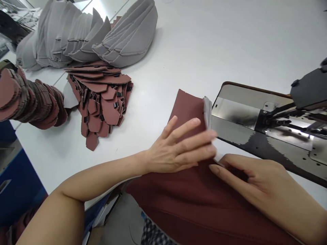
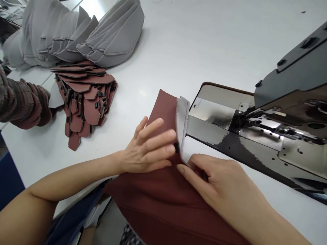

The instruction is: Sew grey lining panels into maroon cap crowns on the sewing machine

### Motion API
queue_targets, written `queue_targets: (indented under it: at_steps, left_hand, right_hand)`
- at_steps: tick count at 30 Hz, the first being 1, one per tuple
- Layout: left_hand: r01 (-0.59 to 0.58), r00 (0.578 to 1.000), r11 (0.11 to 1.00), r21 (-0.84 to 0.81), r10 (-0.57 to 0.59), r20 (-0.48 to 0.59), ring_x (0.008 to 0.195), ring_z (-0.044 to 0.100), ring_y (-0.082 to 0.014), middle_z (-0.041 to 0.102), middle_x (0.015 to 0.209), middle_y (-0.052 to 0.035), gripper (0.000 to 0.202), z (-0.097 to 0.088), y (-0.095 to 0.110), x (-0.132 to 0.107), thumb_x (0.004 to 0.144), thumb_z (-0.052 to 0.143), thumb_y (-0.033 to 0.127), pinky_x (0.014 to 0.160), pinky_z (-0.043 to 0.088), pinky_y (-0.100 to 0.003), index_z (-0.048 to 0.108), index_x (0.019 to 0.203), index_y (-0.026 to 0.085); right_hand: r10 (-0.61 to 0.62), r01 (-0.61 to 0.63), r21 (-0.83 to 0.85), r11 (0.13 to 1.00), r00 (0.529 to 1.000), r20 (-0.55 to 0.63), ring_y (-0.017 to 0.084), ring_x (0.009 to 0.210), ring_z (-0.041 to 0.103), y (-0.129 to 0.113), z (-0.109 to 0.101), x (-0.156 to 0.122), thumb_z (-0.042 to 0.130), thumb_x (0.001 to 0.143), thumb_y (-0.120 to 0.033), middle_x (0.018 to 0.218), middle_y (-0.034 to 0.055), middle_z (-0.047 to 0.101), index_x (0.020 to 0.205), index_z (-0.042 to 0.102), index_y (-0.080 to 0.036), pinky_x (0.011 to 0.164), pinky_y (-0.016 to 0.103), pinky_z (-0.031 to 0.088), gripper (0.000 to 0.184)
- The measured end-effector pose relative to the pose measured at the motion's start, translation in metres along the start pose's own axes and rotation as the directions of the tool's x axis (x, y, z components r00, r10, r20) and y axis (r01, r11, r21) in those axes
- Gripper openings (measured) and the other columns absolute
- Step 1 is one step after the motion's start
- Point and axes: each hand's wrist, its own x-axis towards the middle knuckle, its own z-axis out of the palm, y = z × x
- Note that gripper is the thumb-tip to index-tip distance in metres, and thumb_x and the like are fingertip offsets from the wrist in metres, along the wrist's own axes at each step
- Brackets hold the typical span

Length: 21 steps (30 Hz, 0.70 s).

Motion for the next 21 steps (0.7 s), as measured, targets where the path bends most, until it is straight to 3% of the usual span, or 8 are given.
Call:
queue_targets:
  at_steps: [2,3,6,9,15,18,21]
  left_hand:
    - [-0.101,0.995,0.995,0.012,0.102,-0.012,0.153,0.024,-0.0308,0.052,0.151,0.0011,0.045,0.002,-0.005,0.007,0.097,0.049,0.031,0.124,0.014,-0.064,0.049,0.142,0.031]
    - [-0.107,0.994,0.994,-0.005,0.108,0.024,0.150,0.031,-0.0301,0.056,0.146,0.0003,0.044,0.003,-0.008,0.012,0.096,0.047,0.028,0.124,0.014,-0.064,0.050,0.140,0.030]
    - [-0.064,0.985,0.993,-0.096,0.079,0.155,0.137,0.050,-0.0267,0.068,0.128,-0.0086,0.037,0.010,-0.014,0.029,0.092,0.045,0.023,0.121,0.029,-0.054,0.061,0.126,0.018]
    - [-0.126,0.971,0.980,-0.152,0.154,0.184,0.134,0.052,-0.0270,0.067,0.127,-0.0123,0.031,0.021,-0.017,0.049,0.088,0.047,0.020,0.112,0.043,-0.046,0.066,0.111,0.014]
    - [-0.179,0.958,0.978,-0.110,0.199,0.204,0.135,0.050,-0.0296,0.058,0.144,-0.0119,0.040,0.047,-0.010,0.102,0.090,0.048,0.019,0.110,0.046,-0.050,0.059,0.127,0.010]
    - [-0.202,0.952,0.973,-0.108,0.221,0.210,0.135,0.050,-0.0295,0.059,0.143,-0.0123,0.036,0.058,-0.006,0.127,0.091,0.047,0.019,0.111,0.047,-0.050,0.061,0.123,0.010]
    - [-0.211,0.950,0.972,-0.106,0.229,0.210,0.134,0.051,-0.0297,0.060,0.141,-0.0123,0.033,0.064,-0.004,0.140,0.090,0.048,0.019,0.110,0.048,-0.049,0.063,0.119,0.011]
  right_hand:
    - [-0.035,0.036,0.049,0.998,0.999,-0.021,0.013,0.045,0.055,0.005,-0.004,0.002,0.045,0.101,-0.046,0.056,-0.0038,0.060,0.074,0.065,-0.027,0.042,0.024,0.044,0.038]
    - [-0.077,0.079,0.021,0.997,0.994,-0.072,0.014,0.055,0.061,0.010,-0.005,0.004,0.045,0.102,-0.039,0.068,-0.0022,0.066,0.084,0.068,-0.027,0.049,0.024,0.048,0.032]
    - [-0.327,0.301,-0.181,0.936,0.935,-0.137,0.021,0.095,0.066,0.025,-0.005,0.006,0.045,0.100,-0.021,0.119,0.0051,0.069,0.117,0.068,-0.024,0.083,0.033,0.054,0.029]
    - [-0.467,0.427,-0.320,0.846,0.882,-0.058,0.022,0.098,0.061,0.040,-0.007,0.004,0.044,0.097,-0.012,0.131,0.0065,0.065,0.127,0.064,-0.021,0.090,0.039,0.052,0.037]
    - [-0.412,0.321,-0.458,0.829,0.905,-0.110,0.025,0.103,0.062,0.078,-0.039,-0.011,0.041,0.100,-0.019,0.132,0.0068,0.064,0.113,0.070,-0.019,0.092,0.042,0.050,0.031]
    - [-0.366,0.274,-0.466,0.841,0.923,-0.117,0.025,0.109,0.063,0.099,-0.052,-0.019,0.039,0.102,-0.021,0.134,0.0070,0.062,0.119,0.069,-0.022,0.095,0.044,0.048,0.034]
    - [-0.281,0.157,-0.466,0.871,0.936,-0.210,0.025,0.103,0.066,0.111,-0.054,-0.025,0.036,0.104,-0.025,0.124,0.0093,0.064,0.124,0.068,-0.026,0.088,0.042,0.051,0.037]
